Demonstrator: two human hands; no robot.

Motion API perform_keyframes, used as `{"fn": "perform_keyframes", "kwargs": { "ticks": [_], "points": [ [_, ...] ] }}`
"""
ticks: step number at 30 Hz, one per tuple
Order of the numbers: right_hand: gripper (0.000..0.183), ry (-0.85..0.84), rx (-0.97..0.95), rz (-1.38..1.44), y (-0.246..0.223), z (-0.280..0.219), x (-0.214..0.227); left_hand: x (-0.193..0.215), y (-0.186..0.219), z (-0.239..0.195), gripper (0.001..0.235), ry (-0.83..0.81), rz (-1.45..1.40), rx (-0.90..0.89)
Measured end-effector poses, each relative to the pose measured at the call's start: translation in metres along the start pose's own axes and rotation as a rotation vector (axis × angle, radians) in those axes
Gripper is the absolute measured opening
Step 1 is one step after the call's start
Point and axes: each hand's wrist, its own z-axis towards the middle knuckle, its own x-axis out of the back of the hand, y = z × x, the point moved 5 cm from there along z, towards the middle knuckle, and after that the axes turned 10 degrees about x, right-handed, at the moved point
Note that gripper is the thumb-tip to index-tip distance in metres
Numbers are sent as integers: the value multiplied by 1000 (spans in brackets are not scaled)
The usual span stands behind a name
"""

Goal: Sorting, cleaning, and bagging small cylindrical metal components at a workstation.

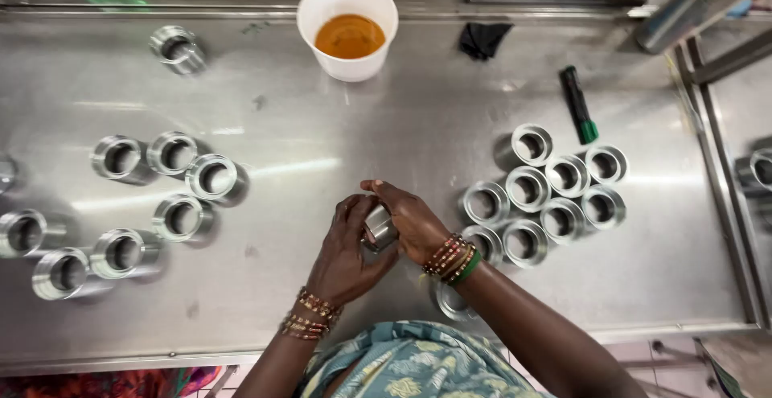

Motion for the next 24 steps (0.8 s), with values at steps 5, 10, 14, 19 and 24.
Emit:
{"fn": "perform_keyframes", "kwargs": {
  "ticks": [5, 10, 14, 19, 24],
  "points": [
    [44, -40, 433, -212, 8, -3, 69, -18, -26, 47, 69, -237, -192, 259],
    [37, 274, 445, -671, -14, -16, 174, 36, -31, 102, 81, -100, 624, 114],
    [36, 288, 417, -731, 3, 8, 164, 21, -26, 124, 89, 0, 964, -58],
    [38, 33, 355, -319, -4, 23, 73, -32, 22, 77, 117, -366, 823, -38],
    [35, 140, 375, -361, -31, 24, 50, 4, -10, 60, 81, -271, 803, 296]
  ]
}}
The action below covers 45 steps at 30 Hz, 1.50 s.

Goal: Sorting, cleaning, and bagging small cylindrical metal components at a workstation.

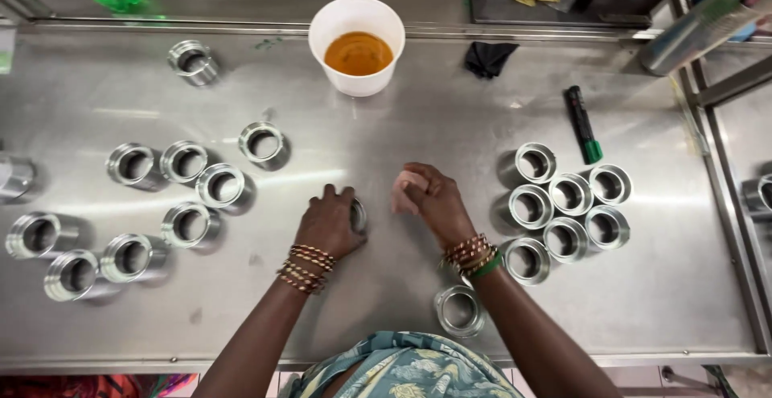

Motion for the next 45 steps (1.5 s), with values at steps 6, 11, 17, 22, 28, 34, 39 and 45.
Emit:
{"fn": "perform_keyframes", "kwargs": {
  "ticks": [6, 11, 17, 22, 28, 34, 39, 45],
  "points": [
    [42, -213, -125, 405, 70, 9, -40, -7, 6, -50, 77, 530, -145, -608],
    [42, -148, -329, 461, 23, -28, -60, -13, -19, -32, 44, 70, -432, 71],
    [44, -84, -401, 453, 27, -52, -37, -18, 8, -54, 74, 89, -761, -259],
    [41, -177, 90, -37, 23, -69, 50, -12, -43, -30, 77, 87, -581, -247],
    [39, -179, -296, -499, 48, -78, 85, -5, -74, 1, 88, 161, 259, 108],
    [37, -238, 64, -62, 34, -43, 8, -40, 47, -18, 93, -47, -173, -295],
    [38, -77, 97, -68, 11, -20, 25, -34, 19, -15, 95, 143, -210, -78],
    [41, -220, -219, 550, 126, 6, 37, -35, 26, -50, 87, 600, -151, -701]
  ]
}}
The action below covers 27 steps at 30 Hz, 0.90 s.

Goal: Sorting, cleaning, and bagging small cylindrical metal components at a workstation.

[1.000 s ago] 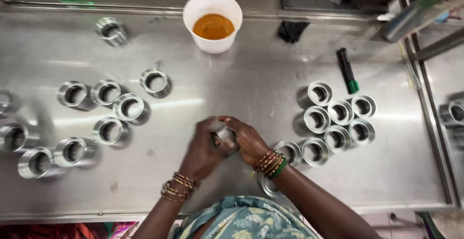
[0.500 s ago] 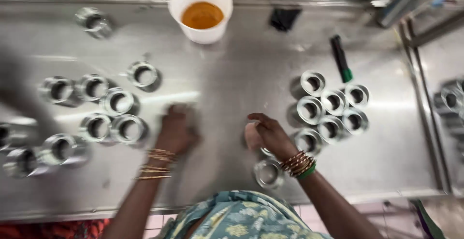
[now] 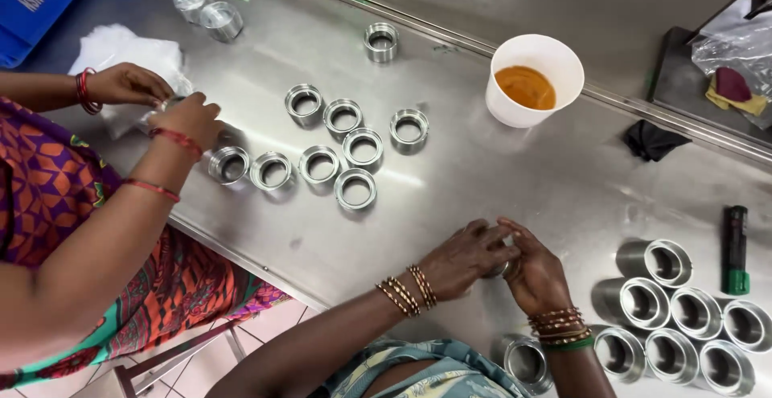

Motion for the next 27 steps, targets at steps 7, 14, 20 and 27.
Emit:
{"fn": "perform_keyframes", "kwargs": {
  "ticks": [7, 14, 20, 27],
  "points": [
    [49, 131, -59, -344, -46, -42, -131, 7, -34, -13, 56, -505, -429, 908],
    [44, 114, 207, -545, -65, -72, -65, -1, -22, 0, 81, -327, -609, 562],
    [35, 452, 368, -825, -135, -101, 66, 33, -87, 26, 90, -427, 376, 487],
    [36, 274, 314, -734, -97, -59, -3, -32, -24, 46, 111, -309, -143, 283]
  ]
}}
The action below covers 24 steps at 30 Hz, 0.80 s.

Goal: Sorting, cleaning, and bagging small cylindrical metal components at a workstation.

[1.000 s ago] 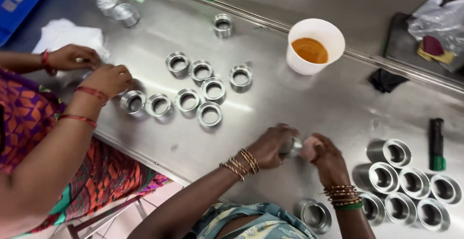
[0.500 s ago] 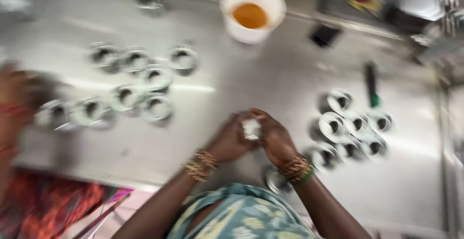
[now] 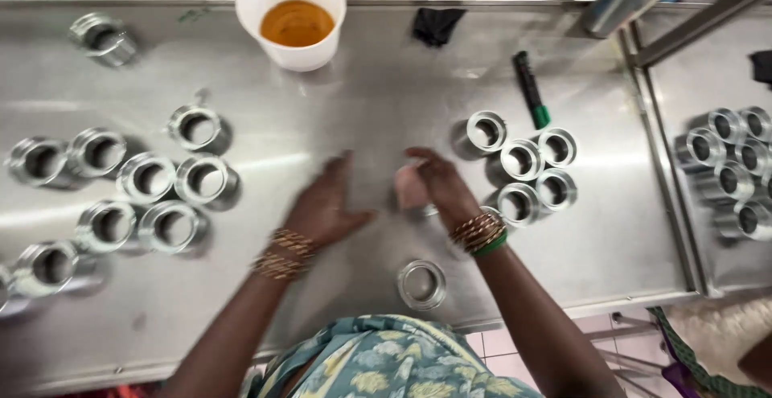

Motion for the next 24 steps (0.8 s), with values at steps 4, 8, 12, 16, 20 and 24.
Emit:
{"fn": "perform_keyframes", "kwargs": {
  "ticks": [4, 8, 12, 16, 20, 24],
  "points": [
    [34, -225, -154, 202, -15, -8, -53, 1, 30, -12, 105, -227, 73, 286],
    [38, -77, -182, 271, -26, -5, -60, 24, 5, -40, 78, -210, 62, 331],
    [49, -297, -249, 573, 2, -9, -91, 20, 17, -53, 70, 71, -86, -95],
    [45, -219, -371, 542, -59, -17, -112, 65, 39, -48, 58, -65, -180, 249],
    [45, -234, -428, 466, -58, -26, -113, 45, 10, -59, 55, -38, -207, 462],
    [44, -159, -472, 551, -50, -35, -101, 26, 34, -58, 76, 126, -437, 52]
  ]
}}
